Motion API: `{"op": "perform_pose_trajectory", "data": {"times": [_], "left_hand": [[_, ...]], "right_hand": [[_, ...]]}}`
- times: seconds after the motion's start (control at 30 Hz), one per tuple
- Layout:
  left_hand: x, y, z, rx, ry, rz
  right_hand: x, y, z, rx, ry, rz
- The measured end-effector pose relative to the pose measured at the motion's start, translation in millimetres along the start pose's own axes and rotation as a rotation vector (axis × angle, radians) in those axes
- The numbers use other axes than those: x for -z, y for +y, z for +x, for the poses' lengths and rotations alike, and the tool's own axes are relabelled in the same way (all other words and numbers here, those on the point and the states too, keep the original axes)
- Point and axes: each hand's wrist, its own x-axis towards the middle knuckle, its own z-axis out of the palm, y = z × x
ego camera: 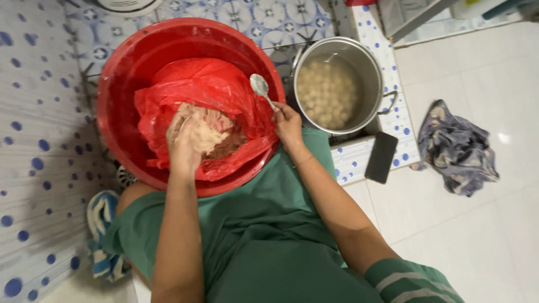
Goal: Forming meatballs by squeezing meat paste through the hand and scooping each ball with a spoon into a pot of water.
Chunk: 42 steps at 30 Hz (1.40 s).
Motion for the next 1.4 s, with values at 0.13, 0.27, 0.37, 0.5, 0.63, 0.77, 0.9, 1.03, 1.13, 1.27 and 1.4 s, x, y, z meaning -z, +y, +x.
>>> {"op": "perform_pose_trajectory", "data": {"times": [0.13,0.27,0.37,0.5,0.63,0.77,0.9,1.03,1.13,1.27,1.4], "left_hand": [[8,3,-4,-0.001,-0.111,0.026],[35,-42,26,-0.008,-0.123,-0.012],[15,-11,16,0.069,0.005,0.015],[20,-13,19,0.023,-0.047,0.081],[37,-40,34,0.051,0.012,0.060],[24,-23,24,-0.011,0.036,0.127],[18,-17,19,-0.066,0.094,0.160],[30,-21,16,0.103,-0.108,0.166],[32,-42,30,0.081,-0.213,0.083],[32,-40,24,0.077,-0.277,0.100],[22,-29,13,0.044,-0.200,0.188]], "right_hand": [[2,9,5,0.005,0.001,-0.021],[1,5,5,-0.011,0.005,-0.020],[-3,-3,0,-0.018,0.007,-0.032],[-1,-8,-3,-0.025,0.005,-0.038],[2,-8,-2,-0.031,-0.015,-0.008],[1,-14,-4,-0.029,-0.069,-0.016],[2,-15,-3,-0.011,-0.066,0.001],[2,-16,-3,0.012,-0.062,0.015],[2,-19,-5,0.012,-0.074,0.002],[3,-19,-5,0.033,-0.096,-0.002],[4,-22,-7,0.029,-0.104,-0.011]]}}
